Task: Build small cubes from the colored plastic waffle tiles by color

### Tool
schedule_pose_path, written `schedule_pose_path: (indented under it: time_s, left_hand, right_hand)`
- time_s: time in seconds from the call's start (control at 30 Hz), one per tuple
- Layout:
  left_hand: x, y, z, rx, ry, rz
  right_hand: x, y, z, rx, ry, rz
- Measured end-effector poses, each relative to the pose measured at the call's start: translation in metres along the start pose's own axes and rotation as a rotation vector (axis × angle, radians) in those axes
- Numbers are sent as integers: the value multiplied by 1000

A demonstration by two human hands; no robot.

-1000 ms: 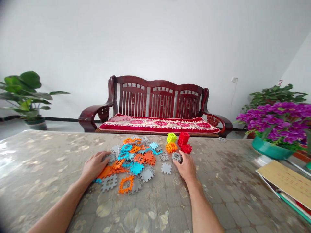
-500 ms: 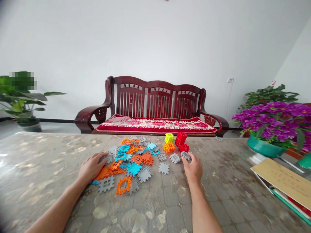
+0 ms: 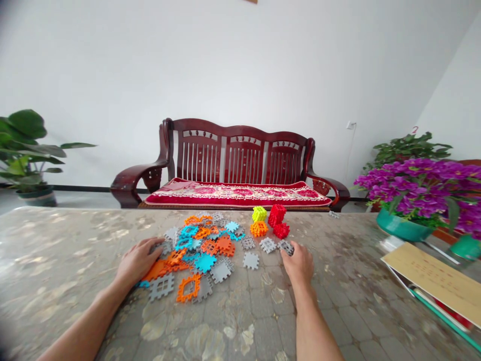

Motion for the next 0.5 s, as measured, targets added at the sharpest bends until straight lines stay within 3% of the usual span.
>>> schedule_pose_path:
  time_s: [0.17, 0.27, 0.37, 0.5]
  left_hand:
    - [-1, -1, 1, 6, -1, -6]
    - [-1, -1, 0, 12, 0, -1]
    - [1, 1, 0, 1, 5, 6]
    - [1, 1, 0, -7, 2, 5]
  right_hand:
    - [6, -10, 1, -85, 24, 87]
    - [23, -22, 6, -120, -57, 52]
    - [42, -27, 13, -81, -196, 23]
    - [55, -26, 17, -16, -253, 30]
Point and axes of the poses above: each hand's wrist, its own z-axis away from the middle knuckle, its own y-axis out of the palm, x = y × z, the point moved 2 cm from there along -z, towards the middle knuckle, and after that the axes turned 12 degrees about z, right-handed, at the moved point
